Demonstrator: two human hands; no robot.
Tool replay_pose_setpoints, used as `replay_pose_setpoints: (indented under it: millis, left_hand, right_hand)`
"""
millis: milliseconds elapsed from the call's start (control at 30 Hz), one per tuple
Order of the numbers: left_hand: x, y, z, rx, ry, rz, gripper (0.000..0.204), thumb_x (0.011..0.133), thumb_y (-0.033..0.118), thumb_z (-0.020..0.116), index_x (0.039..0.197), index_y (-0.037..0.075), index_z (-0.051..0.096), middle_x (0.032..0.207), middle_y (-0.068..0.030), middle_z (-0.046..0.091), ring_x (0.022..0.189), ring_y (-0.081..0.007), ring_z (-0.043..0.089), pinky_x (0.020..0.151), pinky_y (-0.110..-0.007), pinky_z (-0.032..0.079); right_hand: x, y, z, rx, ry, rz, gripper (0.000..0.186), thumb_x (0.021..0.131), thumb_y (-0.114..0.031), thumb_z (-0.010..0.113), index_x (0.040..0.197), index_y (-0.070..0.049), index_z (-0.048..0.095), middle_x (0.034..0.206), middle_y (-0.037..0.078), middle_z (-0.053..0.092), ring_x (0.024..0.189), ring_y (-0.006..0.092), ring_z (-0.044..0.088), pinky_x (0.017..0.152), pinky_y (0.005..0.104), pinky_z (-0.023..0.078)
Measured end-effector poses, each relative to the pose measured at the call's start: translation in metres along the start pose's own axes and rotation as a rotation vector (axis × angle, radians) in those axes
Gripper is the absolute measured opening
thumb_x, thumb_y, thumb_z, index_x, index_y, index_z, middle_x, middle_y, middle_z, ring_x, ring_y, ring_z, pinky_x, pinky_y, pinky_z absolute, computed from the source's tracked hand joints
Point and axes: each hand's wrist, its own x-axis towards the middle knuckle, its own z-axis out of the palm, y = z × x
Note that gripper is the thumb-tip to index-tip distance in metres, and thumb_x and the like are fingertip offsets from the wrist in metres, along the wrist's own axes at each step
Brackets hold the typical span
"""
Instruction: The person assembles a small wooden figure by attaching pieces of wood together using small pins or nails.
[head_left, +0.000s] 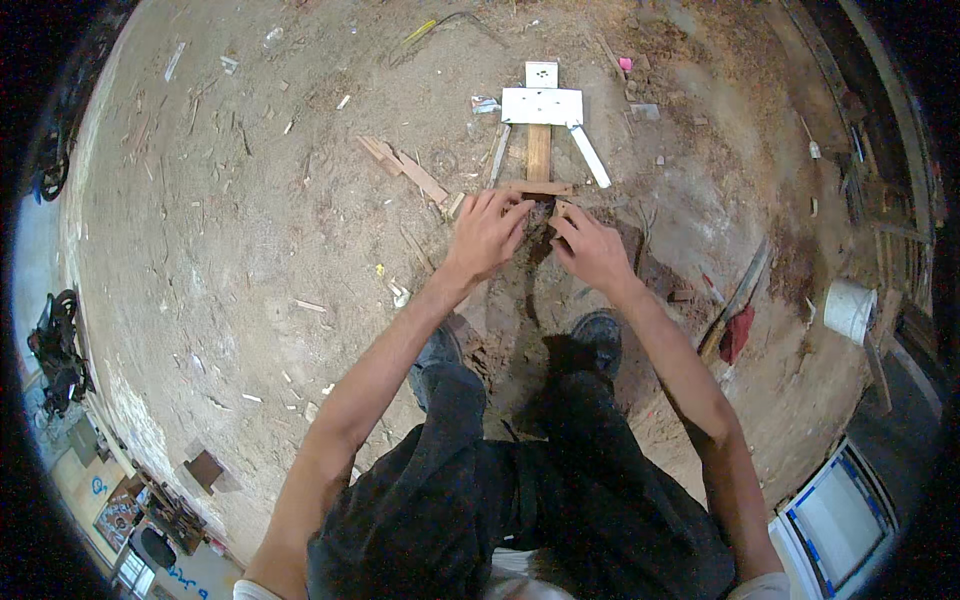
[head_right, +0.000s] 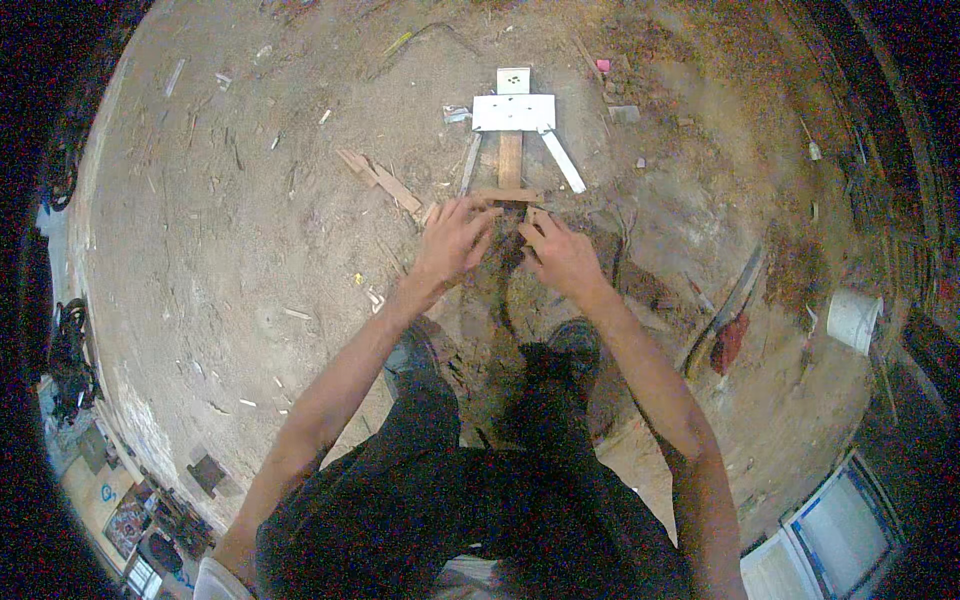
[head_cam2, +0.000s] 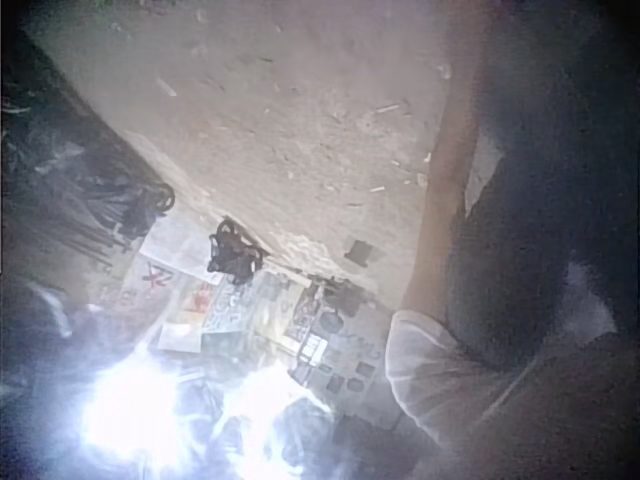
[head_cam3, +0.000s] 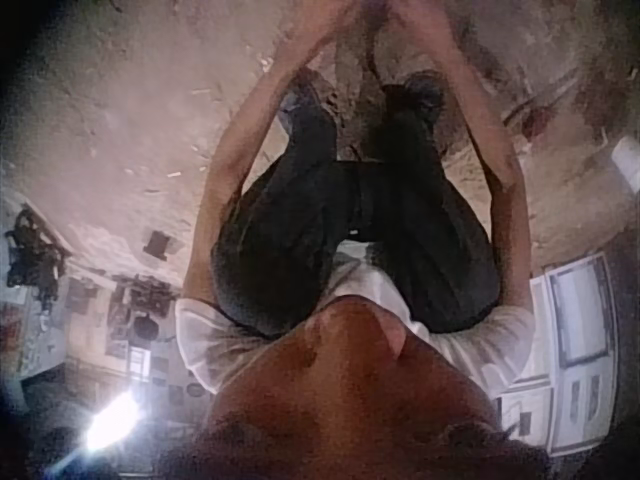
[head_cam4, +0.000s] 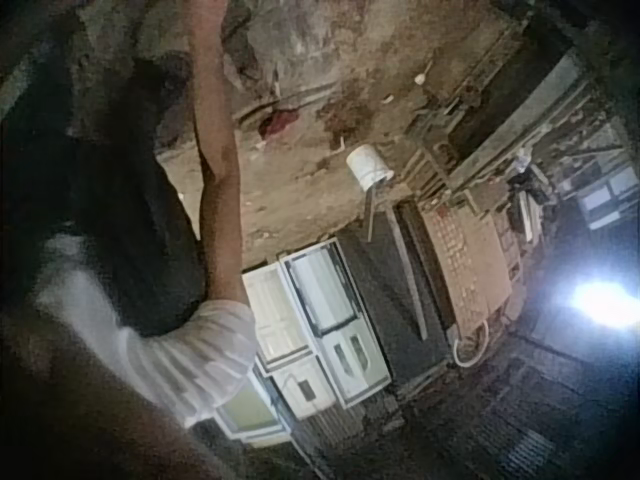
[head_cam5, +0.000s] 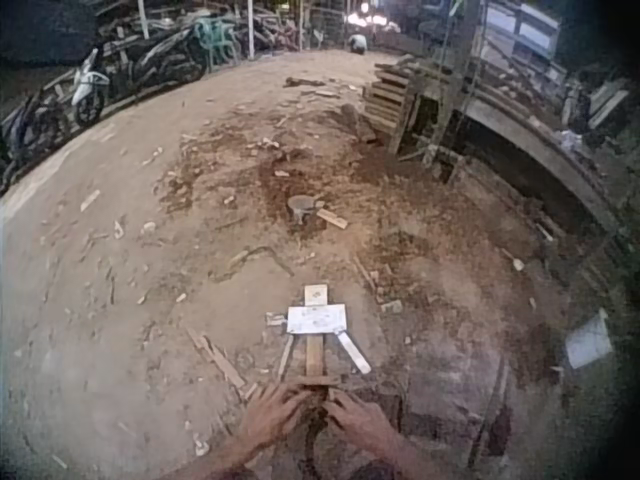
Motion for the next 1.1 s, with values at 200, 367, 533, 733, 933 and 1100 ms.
replay_pose_setpoints:
  millis: [200, 367, 533, 733, 933, 1100]
  left_hand:
    - [-0.032, 0.007, -0.002, -0.072, -0.003, 0.030, 0.040, 0.089, 0.017, 0.066, 0.128, 0.014, 0.061, 0.118, -0.0094, 0.060, 0.111, -0.0309, 0.057, 0.094, -0.044, 0.045]
    - [-0.092, 0.013, -0.015, -0.296, -0.200, 0.109, 0.039, 0.090, 0.017, 0.065, 0.128, 0.013, 0.061, 0.117, -0.0092, 0.060, 0.111, -0.0316, 0.057, 0.094, -0.044, 0.045]
    - [-0.161, 0.015, -0.028, -0.378, -0.398, 0.171, 0.036, 0.089, 0.015, 0.064, 0.125, 0.012, 0.063, 0.115, -0.0104, 0.060, 0.107, -0.0322, 0.059, 0.094, -0.042, 0.047]
    - [-0.158, 0.013, -0.023, -0.412, -0.303, 0.096, 0.036, 0.087, 0.014, 0.064, 0.123, 0.012, 0.064, 0.110, -0.0108, 0.062, 0.103, -0.0305, 0.060, 0.093, -0.041, 0.049]
    - [-0.162, 0.009, -0.023, -0.344, -0.357, 0.109, 0.033, 0.085, 0.012, 0.063, 0.118, 0.012, 0.065, 0.106, -0.0097, 0.062, 0.102, -0.0297, 0.061, 0.091, -0.040, 0.050]
    - [-0.160, 0.010, -0.019, -0.337, -0.375, 0.099, 0.029, 0.083, 0.012, 0.063, 0.112, 0.011, 0.064, 0.105, -0.0100, 0.061, 0.103, -0.0303, 0.061, 0.091, -0.040, 0.051]
  right_hand:
    - [-0.006, -0.014, -0.006, 0.051, -0.003, 0.067, 0.038, 0.088, -0.025, 0.070, 0.122, -0.012, 0.056, 0.121, 0.013, 0.058, 0.104, 0.0331, 0.065, 0.073, 0.0442, 0.058]
    - [-0.031, -0.017, -0.013, 0.123, 0.061, 0.096, 0.034, 0.089, -0.026, 0.069, 0.117, -0.010, 0.056, 0.111, 0.013, 0.060, 0.097, 0.0352, 0.066, 0.072, 0.0444, 0.058]
    - [-0.073, -0.024, 0.005, 0.232, -0.063, 0.055, 0.027, 0.089, -0.024, 0.068, 0.109, -0.008, 0.059, 0.101, 0.013, 0.063, 0.089, 0.0349, 0.066, 0.069, 0.0451, 0.056]
    - [-0.115, -0.042, 0.039, 0.246, -0.120, -0.175, 0.017, 0.083, -0.018, 0.068, 0.096, -0.010, 0.060, 0.088, 0.008, 0.061, 0.080, 0.0298, 0.064, 0.060, 0.0404, 0.051]
    - [-0.113, -0.040, 0.038, 0.265, -0.184, -0.186, 0.024, 0.087, -0.026, 0.065, 0.102, -0.009, 0.061, 0.095, 0.010, 0.066, 0.088, 0.0306, 0.068, 0.068, 0.0426, 0.056]
    - [-0.121, -0.027, 0.047, 0.270, -0.194, -0.177, 0.023, 0.085, -0.025, 0.067, 0.099, -0.009, 0.060, 0.091, 0.010, 0.065, 0.087, 0.0315, 0.067, 0.069, 0.0435, 0.055]
